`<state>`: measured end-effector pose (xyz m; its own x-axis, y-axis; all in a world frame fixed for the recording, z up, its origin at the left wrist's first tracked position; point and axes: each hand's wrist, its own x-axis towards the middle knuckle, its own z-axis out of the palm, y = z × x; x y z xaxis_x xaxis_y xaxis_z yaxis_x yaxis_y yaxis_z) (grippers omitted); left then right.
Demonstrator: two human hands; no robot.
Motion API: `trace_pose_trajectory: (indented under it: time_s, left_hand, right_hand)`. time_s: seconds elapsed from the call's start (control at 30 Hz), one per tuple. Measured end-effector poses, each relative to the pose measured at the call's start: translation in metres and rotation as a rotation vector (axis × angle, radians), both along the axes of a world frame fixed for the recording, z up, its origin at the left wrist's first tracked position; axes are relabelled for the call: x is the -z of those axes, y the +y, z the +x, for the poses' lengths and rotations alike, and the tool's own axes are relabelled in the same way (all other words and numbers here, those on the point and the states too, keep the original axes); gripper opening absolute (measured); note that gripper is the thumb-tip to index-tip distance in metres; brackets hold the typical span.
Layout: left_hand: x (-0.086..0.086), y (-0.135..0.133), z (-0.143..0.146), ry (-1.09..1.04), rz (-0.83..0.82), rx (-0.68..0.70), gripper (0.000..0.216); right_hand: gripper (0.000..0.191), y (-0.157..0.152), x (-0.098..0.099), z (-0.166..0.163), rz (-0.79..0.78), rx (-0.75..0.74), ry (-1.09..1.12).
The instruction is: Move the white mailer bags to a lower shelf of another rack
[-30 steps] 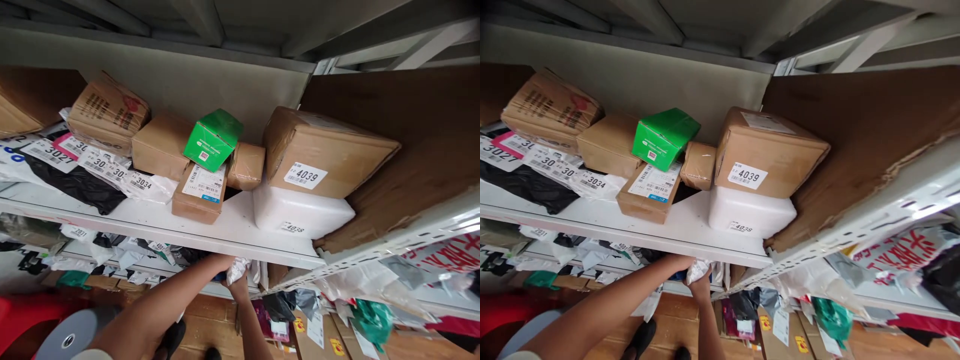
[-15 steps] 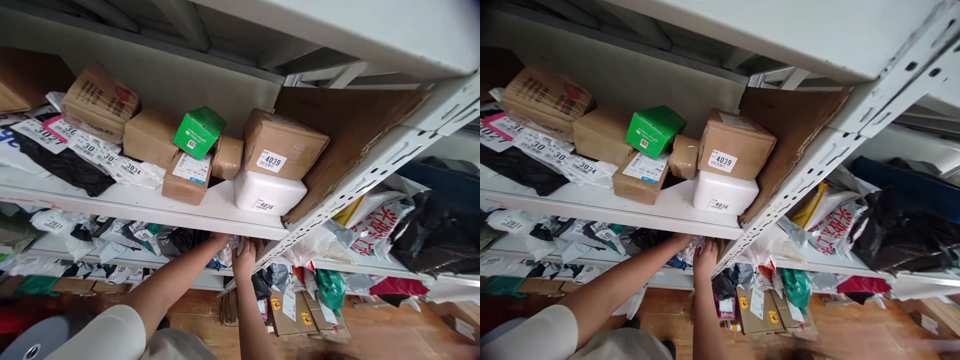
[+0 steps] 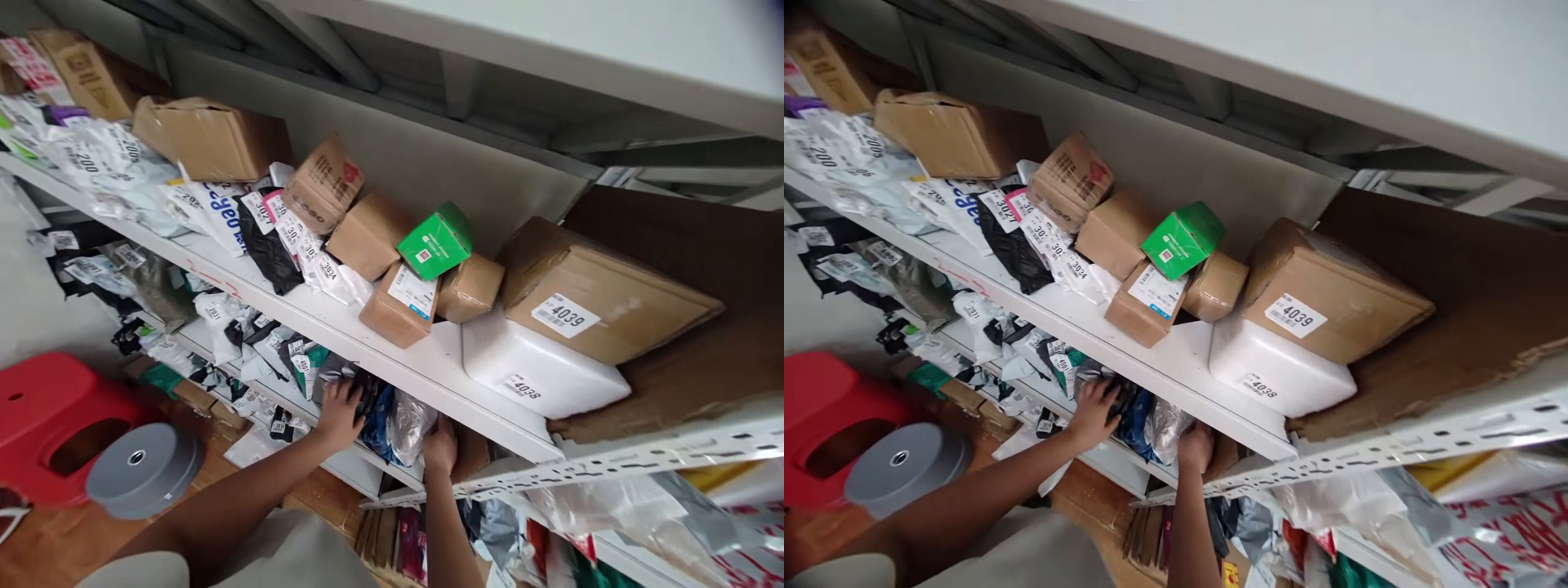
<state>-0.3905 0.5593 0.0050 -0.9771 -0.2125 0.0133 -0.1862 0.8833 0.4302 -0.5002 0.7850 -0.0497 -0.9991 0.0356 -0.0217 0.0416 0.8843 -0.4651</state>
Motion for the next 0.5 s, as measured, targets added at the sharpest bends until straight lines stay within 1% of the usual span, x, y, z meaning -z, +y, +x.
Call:
trace_pose_trajectory:
  time_s: [0.1,0.13,0.2,0.27,0.33,0.4,0.5]
  left_hand:
    - [0.004,0.024,-0.009,-0.035,0.051,0.18,0.072]
    - [0.006,0.031,-0.011,-0.048,0.065,0.224,0.071]
    - [0.011,0.039,-0.013,-0.066,0.087,0.287,0.061]
    - [0.014,0.038,-0.012,-0.062,0.108,0.325,0.047]
    - [0.013,0.028,-0.01,-0.035,0.134,0.328,0.037]
    - [0.01,0.015,-0.009,0.007,0.164,0.292,0.028]
    - [0.004,-0.005,-0.01,0.09,0.176,0.192,0.03]
  right_hand:
    - [0.058,0.005,0.011,0.005,-0.022,-0.043,0.022]
    - [0.06,0.007,0.015,0.007,-0.03,-0.057,0.03]
    - [0.063,0.012,0.023,0.009,-0.043,-0.081,0.042]
    - [0.064,0.018,0.031,0.006,-0.057,-0.094,0.049]
    - [0.063,0.022,0.037,0.001,-0.076,-0.107,0.06]
    - [0.063,0.024,0.04,-0.003,-0.079,-0.125,0.058]
    - [0.065,0.021,0.037,-0.004,-0.018,-0.136,0.0]
